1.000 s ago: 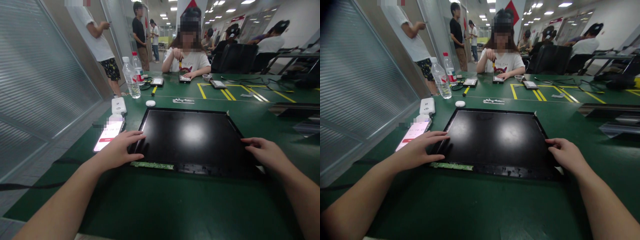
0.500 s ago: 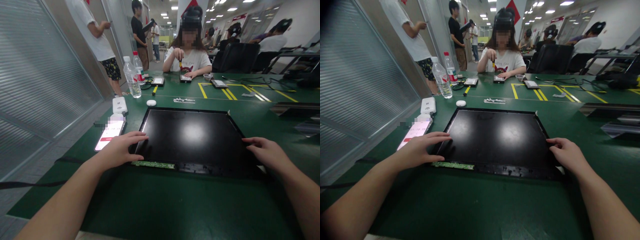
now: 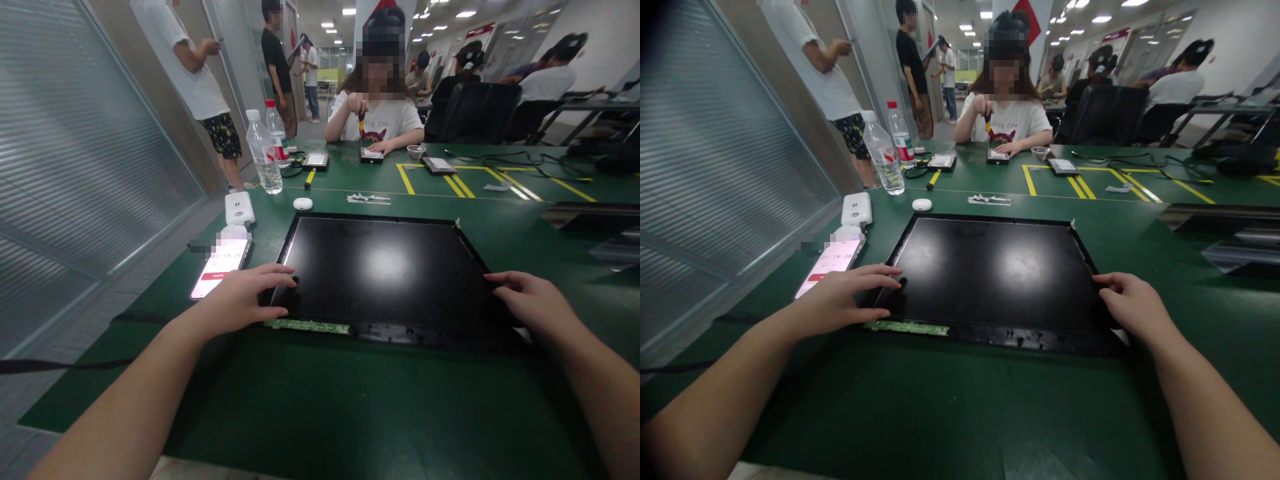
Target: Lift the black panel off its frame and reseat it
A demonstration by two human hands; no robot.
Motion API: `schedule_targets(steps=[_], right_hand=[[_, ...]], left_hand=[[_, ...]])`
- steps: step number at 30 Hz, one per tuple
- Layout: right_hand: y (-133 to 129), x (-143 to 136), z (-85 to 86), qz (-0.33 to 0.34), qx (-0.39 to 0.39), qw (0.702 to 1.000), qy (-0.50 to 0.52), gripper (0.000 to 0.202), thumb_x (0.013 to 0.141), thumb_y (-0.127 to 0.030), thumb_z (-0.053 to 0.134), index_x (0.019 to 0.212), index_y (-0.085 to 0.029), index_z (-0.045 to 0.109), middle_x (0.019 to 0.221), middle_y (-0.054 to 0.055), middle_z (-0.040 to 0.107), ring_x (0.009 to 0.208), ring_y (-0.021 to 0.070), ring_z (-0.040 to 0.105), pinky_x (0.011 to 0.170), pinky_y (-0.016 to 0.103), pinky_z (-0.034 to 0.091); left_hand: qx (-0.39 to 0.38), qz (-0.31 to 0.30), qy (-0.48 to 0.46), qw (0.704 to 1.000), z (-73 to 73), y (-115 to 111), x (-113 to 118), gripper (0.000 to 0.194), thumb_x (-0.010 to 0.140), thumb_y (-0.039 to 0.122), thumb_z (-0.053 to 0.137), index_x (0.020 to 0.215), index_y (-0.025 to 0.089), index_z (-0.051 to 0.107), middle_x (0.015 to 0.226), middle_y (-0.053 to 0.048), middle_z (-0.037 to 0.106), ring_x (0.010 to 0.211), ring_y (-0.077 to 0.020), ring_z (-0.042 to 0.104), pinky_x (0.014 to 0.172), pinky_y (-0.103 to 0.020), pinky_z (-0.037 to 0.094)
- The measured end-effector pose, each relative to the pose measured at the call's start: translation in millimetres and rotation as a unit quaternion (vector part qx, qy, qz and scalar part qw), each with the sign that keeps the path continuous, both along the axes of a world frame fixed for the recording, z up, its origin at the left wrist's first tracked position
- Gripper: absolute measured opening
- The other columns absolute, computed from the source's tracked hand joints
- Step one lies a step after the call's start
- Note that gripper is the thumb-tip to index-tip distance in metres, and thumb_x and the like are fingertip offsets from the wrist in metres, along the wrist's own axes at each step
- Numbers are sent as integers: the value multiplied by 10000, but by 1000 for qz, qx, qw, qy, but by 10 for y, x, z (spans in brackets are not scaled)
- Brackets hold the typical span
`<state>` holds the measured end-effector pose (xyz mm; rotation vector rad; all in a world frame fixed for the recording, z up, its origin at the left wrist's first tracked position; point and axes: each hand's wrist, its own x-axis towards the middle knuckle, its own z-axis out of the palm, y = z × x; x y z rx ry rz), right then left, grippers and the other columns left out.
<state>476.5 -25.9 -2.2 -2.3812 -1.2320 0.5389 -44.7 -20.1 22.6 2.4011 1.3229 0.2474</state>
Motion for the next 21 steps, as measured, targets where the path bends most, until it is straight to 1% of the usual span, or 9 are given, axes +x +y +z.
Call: schedule_targets(steps=[4, 7, 10, 12, 14, 16, 19, 21], right_hand=[[-2, -7, 14, 5, 15, 1000, -2, 411, 731, -252, 581, 1047, -171, 830, 623, 21, 680, 579, 239, 631, 618, 367, 466], [-5, -29, 26, 3, 19, 1000, -3, 397, 717, -254, 575, 1015, -176, 825, 616, 20, 680, 554, 233, 615, 608, 369, 461], [-10, -63, 49, 0, 16, 1000, -3, 390, 730, -245, 575, 1023, -180, 825, 611, 16, 672, 547, 233, 609, 604, 369, 460], [-10, -81, 62, -5, 6, 1000, -7, 394, 758, -227, 577, 1055, -170, 828, 620, 16, 667, 569, 233, 617, 615, 365, 461], [-5, -83, 65, -7, -4, 1000, -8, 403, 783, -207, 577, 1093, -158, 830, 643, 18, 669, 593, 229, 623, 629, 358, 462], [2, -66, 52, -6, -8, 1000, -5, 416, 800, -198, 580, 1128, -149, 831, 684, 24, 683, 622, 226, 633, 641, 350, 467], [5, -19, 14, -3, -9, 1000, 5, 437, 816, -205, 585, 1175, -145, 829, 751, 42, 714, 667, 230, 652, 656, 345, 481], [2, 8, -7, -1, -8, 1000, 8, 448, 816, -212, 585, 1185, -145, 829, 760, 48, 721, 669, 234, 653, 654, 347, 485]], left_hand=[[-4, -8, -1, 1000, -2, 0, -6, 419, 945, 532, 735, 1297, 312, 791, 1590, -72, 693, 1372, -361, 719, 1096, -474, 601], [-6, -18, -2, 1000, -11, -3, -10, 379, 971, 521, 709, 1278, 315, 790, 1602, -71, 683, 1421, -362, 687, 1106, -476, 597], [-3, -24, -1, 1000, -18, -5, -6, 319, 990, 530, 689, 1197, 314, 801, 1599, -64, 687, 1459, -367, 659, 1123, -490, 588], [-2, -21, 2, 1000, -17, -4, -2, 309, 992, 537, 687, 1165, 309, 802, 1600, -62, 685, 1435, -368, 678, 1103, -486, 600], [-1, -15, 10, 1000, -12, 1, -6, 331, 977, 542, 703, 1194, 312, 802, 1606, -61, 680, 1379, -365, 716, 1067, -476, 619], [-1, -11, 12, 1000, -7, 9, -24, 385, 955, 544, 728, 1263, 324, 797, 1615, -62, 674, 1354, -366, 731, 1059, -479, 625], [-10, -11, -4, 1000, 1, 20, -69, 450, 945, 535, 739, 1350, 346, 784, 1638, -59, 658, 1419, -370, 691, 1111, -499, 605], [-17, -9, -19, 1000, 7, 23, -95, 466, 941, 531, 743, 1369, 352, 783, 1651, -62, 648, 1451, -373, 667, 1145, -515, 589]])
